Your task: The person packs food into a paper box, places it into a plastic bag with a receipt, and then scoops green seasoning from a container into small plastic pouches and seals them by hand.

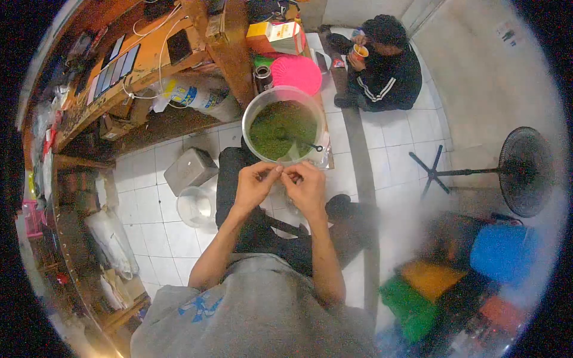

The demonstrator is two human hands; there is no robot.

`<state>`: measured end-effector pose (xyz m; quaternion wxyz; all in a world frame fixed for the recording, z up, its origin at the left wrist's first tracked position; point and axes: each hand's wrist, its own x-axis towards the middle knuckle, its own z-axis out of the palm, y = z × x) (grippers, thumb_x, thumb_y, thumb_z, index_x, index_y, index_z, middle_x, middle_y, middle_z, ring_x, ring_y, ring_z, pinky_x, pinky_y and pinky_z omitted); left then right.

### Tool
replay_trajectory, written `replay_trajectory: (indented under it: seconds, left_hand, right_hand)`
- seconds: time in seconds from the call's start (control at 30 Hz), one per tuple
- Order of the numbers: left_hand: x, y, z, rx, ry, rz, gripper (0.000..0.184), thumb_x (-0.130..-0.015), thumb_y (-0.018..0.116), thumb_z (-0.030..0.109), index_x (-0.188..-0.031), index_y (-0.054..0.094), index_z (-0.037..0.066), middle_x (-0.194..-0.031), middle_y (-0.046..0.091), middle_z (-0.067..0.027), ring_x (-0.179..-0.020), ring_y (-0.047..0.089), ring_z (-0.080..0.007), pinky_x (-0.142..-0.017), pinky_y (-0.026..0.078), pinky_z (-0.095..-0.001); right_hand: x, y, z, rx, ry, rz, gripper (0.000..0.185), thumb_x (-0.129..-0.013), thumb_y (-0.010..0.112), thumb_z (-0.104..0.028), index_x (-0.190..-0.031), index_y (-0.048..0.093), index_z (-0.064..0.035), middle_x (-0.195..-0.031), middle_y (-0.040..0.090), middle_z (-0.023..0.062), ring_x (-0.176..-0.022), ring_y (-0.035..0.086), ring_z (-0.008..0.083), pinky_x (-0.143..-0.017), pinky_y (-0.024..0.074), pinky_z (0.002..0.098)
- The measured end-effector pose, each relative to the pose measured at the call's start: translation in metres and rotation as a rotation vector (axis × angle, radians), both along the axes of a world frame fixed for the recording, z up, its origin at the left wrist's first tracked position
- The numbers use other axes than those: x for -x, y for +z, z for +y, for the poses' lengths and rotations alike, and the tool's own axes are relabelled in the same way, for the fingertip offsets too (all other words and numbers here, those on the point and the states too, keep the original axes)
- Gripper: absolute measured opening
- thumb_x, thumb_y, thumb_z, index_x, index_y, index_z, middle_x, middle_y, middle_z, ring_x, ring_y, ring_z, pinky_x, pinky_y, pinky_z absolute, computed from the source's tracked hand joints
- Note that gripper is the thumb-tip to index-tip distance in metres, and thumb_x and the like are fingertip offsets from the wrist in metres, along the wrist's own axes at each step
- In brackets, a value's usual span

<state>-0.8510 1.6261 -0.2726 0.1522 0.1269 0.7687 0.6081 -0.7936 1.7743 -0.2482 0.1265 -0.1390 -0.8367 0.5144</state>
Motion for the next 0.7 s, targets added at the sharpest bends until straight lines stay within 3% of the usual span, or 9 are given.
replay_trajectory:
  seconds: [0.1, 0.17, 0.23, 0.37, 0.43, 0.47, 0.53, 0.67, 0.7]
  left_hand:
    - [0.004, -0.009, -0.003, -0.168, 0.006, -0.112, 0.023, -0.091, 0.072, 0.022, -0.097, 0.074, 0.000, -0.073, 0.069, -0.0079, -0.061, 0.057, -0.0108, -0.058, 0.046, -0.0287]
    - [0.007, 0.009, -0.007, -0.015, -0.010, -0.022, 0.021, -0.093, 0.070, 0.020, -0.097, 0.074, 0.000, -0.076, 0.071, -0.0082, -0.066, 0.060, -0.0100, -0.060, 0.047, -0.0287]
    - [0.008, 0.020, -0.008, 0.240, -0.039, 0.201, 0.019, -0.096, 0.066, 0.018, -0.093, 0.072, 0.000, -0.076, 0.070, -0.0094, -0.071, 0.060, -0.0083, -0.061, 0.047, -0.0288]
    - [0.007, 0.012, -0.012, 0.269, -0.053, 0.255, 0.017, -0.095, 0.065, 0.016, -0.092, 0.071, 0.000, -0.076, 0.068, -0.0050, -0.072, 0.059, -0.0082, -0.063, 0.047, -0.0287]
    - [0.007, 0.000, -0.016, -0.036, -0.064, -0.122, 0.014, -0.095, 0.065, 0.014, -0.092, 0.069, 0.001, -0.078, 0.066, -0.0012, -0.073, 0.059, -0.0085, -0.066, 0.048, -0.0285]
    - [0.007, -0.003, -0.015, -0.035, -0.064, -0.124, 0.014, -0.095, 0.065, 0.014, -0.092, 0.069, 0.001, -0.078, 0.066, -0.0012, -0.073, 0.059, -0.0085, -0.066, 0.048, -0.0285]
    - [0.006, -0.009, -0.012, -0.336, -0.037, -0.222, 0.012, -0.096, 0.062, 0.010, -0.091, 0.068, 0.001, -0.080, 0.064, 0.0021, -0.075, 0.056, -0.0072, -0.067, 0.047, -0.0275]
    - [0.013, -0.007, -0.022, -0.182, -0.037, -0.114, 0.014, -0.091, 0.065, 0.014, -0.085, 0.069, 0.002, -0.077, 0.067, -0.0030, -0.071, 0.061, -0.0132, -0.064, 0.049, -0.0319]
    - [0.014, 0.008, -0.024, 0.207, -0.075, 0.192, 0.015, -0.087, 0.066, 0.017, -0.082, 0.069, 0.002, -0.076, 0.068, -0.0067, -0.071, 0.063, -0.0193, -0.063, 0.050, -0.0356]
  right_hand:
    - [0.003, -0.010, 0.003, 0.144, 0.025, 0.006, 0.010, -0.081, 0.078, -0.006, -0.087, 0.073, 0.0004, -0.074, 0.065, 0.0063, -0.064, 0.060, 0.0117, -0.057, 0.0458, 0.0264]
    - [0.004, -0.018, 0.004, 0.249, 0.049, -0.001, 0.009, -0.084, 0.077, -0.004, -0.088, 0.072, 0.0008, -0.072, 0.063, 0.0028, -0.064, 0.056, 0.0068, -0.058, 0.0440, 0.0232]
    - [0.007, -0.019, 0.000, 0.197, 0.038, -0.075, 0.009, -0.089, 0.074, -0.007, -0.092, 0.070, 0.0009, -0.077, 0.065, 0.0013, -0.066, 0.056, 0.0053, -0.058, 0.0440, 0.0227]
    - [0.008, -0.012, -0.010, -0.119, 0.082, 0.091, 0.013, -0.092, 0.071, -0.014, -0.093, 0.070, -0.0009, -0.078, 0.065, 0.0010, -0.066, 0.055, 0.0053, -0.056, 0.0422, 0.0242]
    - [0.008, -0.024, -0.007, 0.602, 0.098, -0.063, 0.014, -0.096, 0.068, -0.015, -0.096, 0.070, -0.0015, -0.081, 0.067, 0.0002, -0.068, 0.058, 0.0061, -0.057, 0.0440, 0.0247]
    - [0.009, -0.029, -0.007, 0.604, 0.098, -0.065, 0.014, -0.096, 0.068, -0.015, -0.096, 0.070, -0.0015, -0.081, 0.067, 0.0002, -0.068, 0.058, 0.0061, -0.057, 0.0440, 0.0247]
    - [0.013, -0.034, -0.008, 1.029, 0.088, -0.044, 0.017, -0.098, 0.066, -0.018, -0.097, 0.070, -0.0016, -0.081, 0.067, -0.0013, -0.070, 0.058, 0.0051, -0.058, 0.0457, 0.0253]
    - [0.013, -0.024, -0.002, 0.676, 0.129, -0.176, 0.013, -0.093, 0.069, -0.013, -0.097, 0.069, -0.0014, -0.080, 0.069, 0.0049, -0.068, 0.063, 0.0124, -0.060, 0.0493, 0.0311]
    - [0.012, -0.022, -0.002, 0.229, 0.182, -0.046, 0.013, -0.089, 0.069, -0.011, -0.097, 0.069, -0.0010, -0.080, 0.069, 0.0096, -0.068, 0.064, 0.0188, -0.061, 0.0505, 0.0352]
